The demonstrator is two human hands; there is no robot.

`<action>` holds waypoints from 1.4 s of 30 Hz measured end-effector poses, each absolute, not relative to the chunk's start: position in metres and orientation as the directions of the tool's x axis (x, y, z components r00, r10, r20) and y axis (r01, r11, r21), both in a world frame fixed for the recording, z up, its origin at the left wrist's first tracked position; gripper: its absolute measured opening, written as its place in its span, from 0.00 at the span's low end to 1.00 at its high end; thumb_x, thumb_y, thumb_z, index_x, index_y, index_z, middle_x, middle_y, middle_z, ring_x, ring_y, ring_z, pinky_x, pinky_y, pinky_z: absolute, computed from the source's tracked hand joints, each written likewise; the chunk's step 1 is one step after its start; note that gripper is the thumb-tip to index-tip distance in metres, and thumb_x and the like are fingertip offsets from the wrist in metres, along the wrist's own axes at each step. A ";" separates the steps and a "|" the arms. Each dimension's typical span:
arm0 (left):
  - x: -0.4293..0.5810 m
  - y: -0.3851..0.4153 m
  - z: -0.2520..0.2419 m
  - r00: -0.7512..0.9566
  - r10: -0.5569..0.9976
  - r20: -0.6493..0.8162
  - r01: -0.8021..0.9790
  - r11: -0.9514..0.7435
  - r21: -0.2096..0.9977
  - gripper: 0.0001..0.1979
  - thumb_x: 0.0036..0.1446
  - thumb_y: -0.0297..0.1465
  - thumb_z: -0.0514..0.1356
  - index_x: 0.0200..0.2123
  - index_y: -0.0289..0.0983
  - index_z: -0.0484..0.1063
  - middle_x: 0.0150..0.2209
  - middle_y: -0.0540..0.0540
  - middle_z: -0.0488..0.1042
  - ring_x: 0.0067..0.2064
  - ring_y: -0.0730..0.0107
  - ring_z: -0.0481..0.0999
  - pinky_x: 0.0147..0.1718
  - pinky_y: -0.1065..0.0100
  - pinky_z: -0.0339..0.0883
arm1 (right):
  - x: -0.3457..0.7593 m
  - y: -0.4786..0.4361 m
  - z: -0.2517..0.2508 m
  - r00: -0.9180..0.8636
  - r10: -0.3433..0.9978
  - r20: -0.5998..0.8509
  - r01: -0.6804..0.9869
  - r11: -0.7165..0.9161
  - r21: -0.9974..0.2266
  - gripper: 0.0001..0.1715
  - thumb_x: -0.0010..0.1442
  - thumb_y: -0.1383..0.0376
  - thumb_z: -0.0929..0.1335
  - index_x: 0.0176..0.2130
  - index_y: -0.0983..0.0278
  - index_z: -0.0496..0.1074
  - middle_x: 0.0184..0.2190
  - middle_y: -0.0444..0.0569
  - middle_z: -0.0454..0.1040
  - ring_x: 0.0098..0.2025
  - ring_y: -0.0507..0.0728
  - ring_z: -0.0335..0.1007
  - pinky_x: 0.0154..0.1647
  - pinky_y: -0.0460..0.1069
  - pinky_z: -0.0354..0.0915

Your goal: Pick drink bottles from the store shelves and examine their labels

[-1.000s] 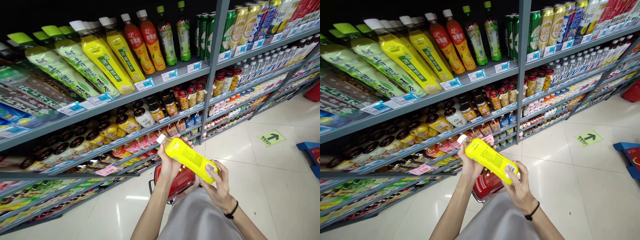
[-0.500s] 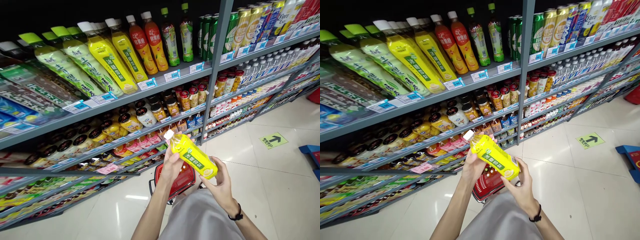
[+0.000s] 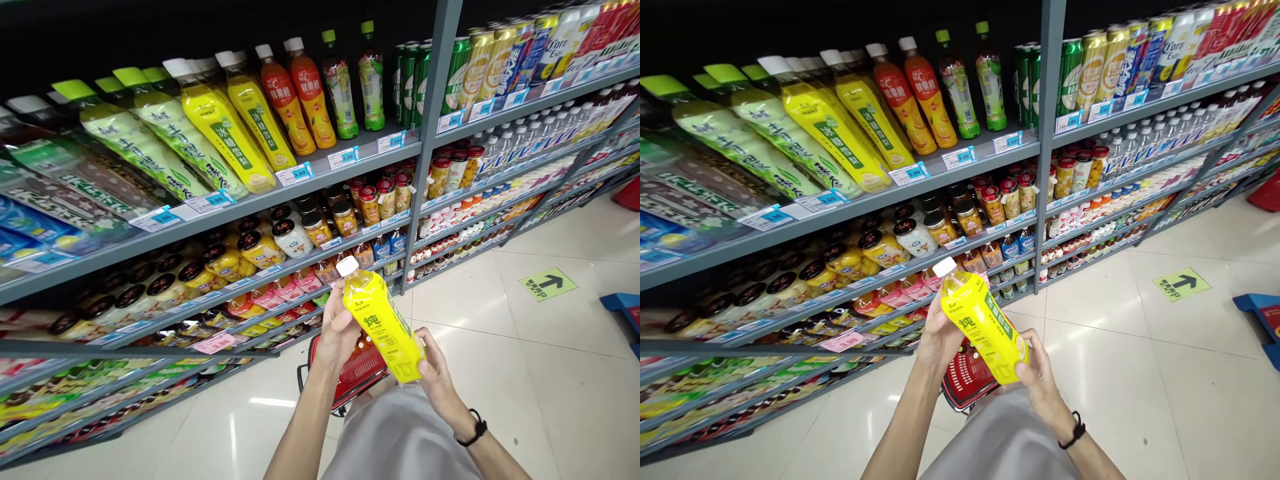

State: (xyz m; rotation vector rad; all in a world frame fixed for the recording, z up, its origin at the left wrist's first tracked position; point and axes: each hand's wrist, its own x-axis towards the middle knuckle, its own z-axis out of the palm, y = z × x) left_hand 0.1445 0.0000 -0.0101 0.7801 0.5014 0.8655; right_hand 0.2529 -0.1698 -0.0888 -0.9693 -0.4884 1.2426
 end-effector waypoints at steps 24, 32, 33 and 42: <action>0.137 0.007 -0.013 0.694 0.717 0.068 -0.397 0.302 0.866 0.46 0.41 0.50 0.79 0.62 0.40 0.74 0.62 0.31 0.75 0.64 0.36 0.74 0.65 0.44 0.68 | 0.246 -0.164 -0.117 0.534 0.842 0.078 -0.235 0.236 -0.943 0.29 0.58 0.62 0.80 0.53 0.55 0.66 0.53 0.51 0.78 0.56 0.58 0.77 0.55 0.50 0.74; 0.130 0.012 -0.015 0.776 0.604 0.181 -0.404 0.256 0.878 0.49 0.44 0.47 0.79 0.67 0.39 0.67 0.62 0.31 0.74 0.66 0.37 0.72 0.67 0.42 0.64 | 0.235 -0.158 -0.119 0.612 0.744 0.269 0.007 0.336 -0.942 0.34 0.58 0.74 0.79 0.54 0.56 0.63 0.62 0.57 0.72 0.65 0.60 0.72 0.58 0.52 0.73; 0.130 0.011 -0.014 0.780 0.595 0.194 -0.405 0.244 0.881 0.48 0.46 0.45 0.79 0.67 0.39 0.67 0.62 0.31 0.75 0.66 0.38 0.72 0.67 0.43 0.65 | 0.235 -0.157 -0.120 0.615 0.739 0.277 0.016 0.339 -0.941 0.34 0.58 0.74 0.79 0.54 0.56 0.62 0.62 0.57 0.72 0.66 0.60 0.72 0.58 0.53 0.72; 0.118 0.022 -0.028 0.763 0.644 0.049 -0.275 0.256 0.927 0.39 0.58 0.56 0.69 0.65 0.39 0.73 0.62 0.34 0.76 0.64 0.42 0.75 0.61 0.52 0.71 | 0.253 -0.160 -0.136 0.464 0.886 -0.006 -0.255 0.127 -0.958 0.27 0.60 0.61 0.79 0.53 0.56 0.66 0.56 0.53 0.77 0.58 0.60 0.77 0.57 0.52 0.73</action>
